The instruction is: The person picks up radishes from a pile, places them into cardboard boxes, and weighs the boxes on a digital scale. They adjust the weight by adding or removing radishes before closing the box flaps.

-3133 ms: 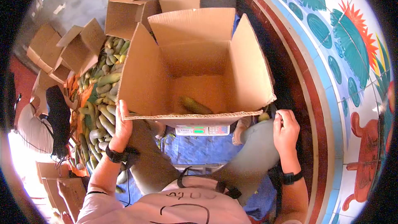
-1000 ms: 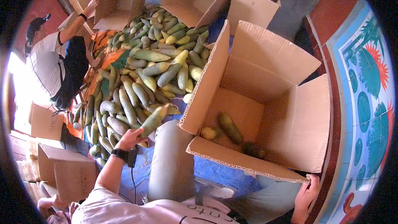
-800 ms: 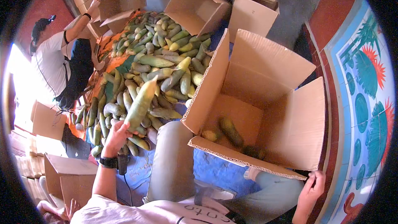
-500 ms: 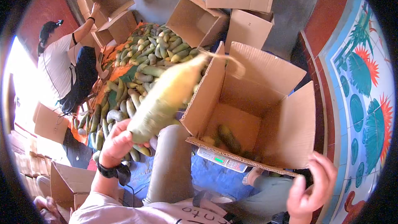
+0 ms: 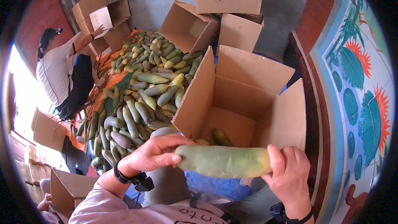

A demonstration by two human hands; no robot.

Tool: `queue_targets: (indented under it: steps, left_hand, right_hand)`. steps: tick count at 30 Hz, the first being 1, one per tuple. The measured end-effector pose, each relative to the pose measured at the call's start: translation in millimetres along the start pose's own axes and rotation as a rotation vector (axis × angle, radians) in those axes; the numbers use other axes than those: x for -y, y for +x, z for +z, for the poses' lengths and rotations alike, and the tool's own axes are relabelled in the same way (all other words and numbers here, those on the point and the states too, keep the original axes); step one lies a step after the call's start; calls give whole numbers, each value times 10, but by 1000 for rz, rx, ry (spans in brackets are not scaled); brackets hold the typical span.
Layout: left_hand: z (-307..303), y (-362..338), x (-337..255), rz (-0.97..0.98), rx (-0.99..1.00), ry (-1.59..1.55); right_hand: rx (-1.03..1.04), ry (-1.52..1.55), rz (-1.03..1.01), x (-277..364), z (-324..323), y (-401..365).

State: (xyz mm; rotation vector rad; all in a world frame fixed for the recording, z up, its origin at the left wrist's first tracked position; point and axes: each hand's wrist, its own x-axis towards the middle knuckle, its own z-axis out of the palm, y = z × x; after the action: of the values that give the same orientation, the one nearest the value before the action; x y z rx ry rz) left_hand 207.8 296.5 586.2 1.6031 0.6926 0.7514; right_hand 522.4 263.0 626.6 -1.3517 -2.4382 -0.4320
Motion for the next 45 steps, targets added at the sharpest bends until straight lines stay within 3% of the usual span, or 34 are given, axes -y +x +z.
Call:
queue_targets:
  steps: [3, 5, 8, 9, 11, 12, 14, 19, 23, 26, 29, 30, 31, 33, 34, 35, 37, 43, 45]
  left_hand:
    - [-80, 101, 67, 312, -325, 520]
    - [-92, 164, 128, 296, -456, 664]
    - [-63, 279, 361, 209, -496, 813]
    - [-75, 299, 437, 211, -498, 809]
    - [-107, 328, 571, 185, -407, 598]
    - [-135, 348, 611, 227, -369, 626]
    - [-101, 353, 595, 231, -371, 617]
    - [-71, 347, 628, 238, -419, 644]
    - [-29, 389, 621, 258, -461, 718]
    - [8, 389, 618, 267, -482, 745]
    - [-11, 363, 605, 180, -450, 694]
    - [-3, 370, 607, 187, -447, 698]
    - [2, 366, 611, 194, -445, 702]
    - [-4, 362, 604, 184, -453, 699]
    - [-4, 364, 599, 183, -456, 695]
    - [0, 367, 597, 183, -457, 691]
    - [-5, 358, 610, 183, -459, 712]
    - [-40, 348, 591, 156, -439, 724]
    - [-45, 348, 609, 264, -459, 693]
  right_hand:
    - [26, -34, 102, -93, -78, 39]
    - [35, -41, 149, -212, -31, 78]
    - [141, -47, 222, -328, 65, 169]
    - [143, -52, 221, -365, 99, 204]
    - [409, -80, 263, -457, 206, 236]
    - [411, -81, 258, -473, 260, 251]
    - [665, -93, 299, -503, 376, 314]
    - [850, -31, 257, -569, 689, 294]
    - [1046, 71, 358, -606, 974, 284]
    - [922, 293, 293, -708, 1052, 184]
    - [920, 277, 222, -766, 1065, 143]
    - [967, 327, 391, -704, 973, 207]
    - [973, 330, 384, -692, 946, 209]
    - [855, 400, 507, -704, 929, 208]
    - [702, 451, 436, -745, 958, 145]
    - [703, 452, 436, -740, 934, 146]
    - [485, 479, 488, -695, 804, 176]
    - [109, 470, 598, -130, 342, 125]
    - [60, 305, 399, 20, 372, 4]
